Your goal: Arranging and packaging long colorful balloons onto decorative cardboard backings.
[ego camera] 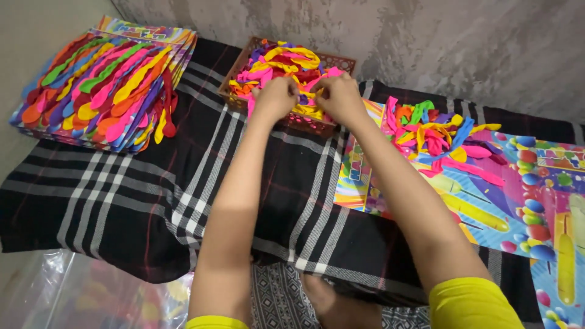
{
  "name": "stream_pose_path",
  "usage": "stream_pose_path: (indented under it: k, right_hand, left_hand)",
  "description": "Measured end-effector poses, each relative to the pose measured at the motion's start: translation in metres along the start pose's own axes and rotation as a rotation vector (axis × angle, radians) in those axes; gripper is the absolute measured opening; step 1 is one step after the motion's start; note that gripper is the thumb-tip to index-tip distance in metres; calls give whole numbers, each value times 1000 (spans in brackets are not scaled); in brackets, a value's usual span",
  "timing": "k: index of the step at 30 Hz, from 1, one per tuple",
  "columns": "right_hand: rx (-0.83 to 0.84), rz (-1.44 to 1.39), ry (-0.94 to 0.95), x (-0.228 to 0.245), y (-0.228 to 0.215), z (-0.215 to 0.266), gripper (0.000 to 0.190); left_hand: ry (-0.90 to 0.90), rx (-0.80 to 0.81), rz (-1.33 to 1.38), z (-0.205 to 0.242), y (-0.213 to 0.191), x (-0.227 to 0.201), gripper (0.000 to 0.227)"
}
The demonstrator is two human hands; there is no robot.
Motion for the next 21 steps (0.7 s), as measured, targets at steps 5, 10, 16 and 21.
stream_pose_path:
  k: [5,10,16,21]
  right_hand:
    - [36,-110,7,42,-19,7,39]
    - [74,-191,-89,53,-12,3,34]
    - [206,-263,-10,54,7,1,38]
    - [56,-362,-171,84,-17,8,18]
  left_hand:
    - [184,-135,213,14,-18,14,18]
    - [239,-233,377,25,-25,23,23]
    - [250,-301,540,41,-46,9,30]
    - [260,-517,624,61,-72,4,22]
Point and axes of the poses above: each hand's wrist, its own z-axis away from the middle knuckle, its own y-axis out of the palm, x = y × z, the point moved 7 cm from there along -z, towards the middle knuckle, and after that the axes turned 15 degrees about -z, right-handed, at the moved point
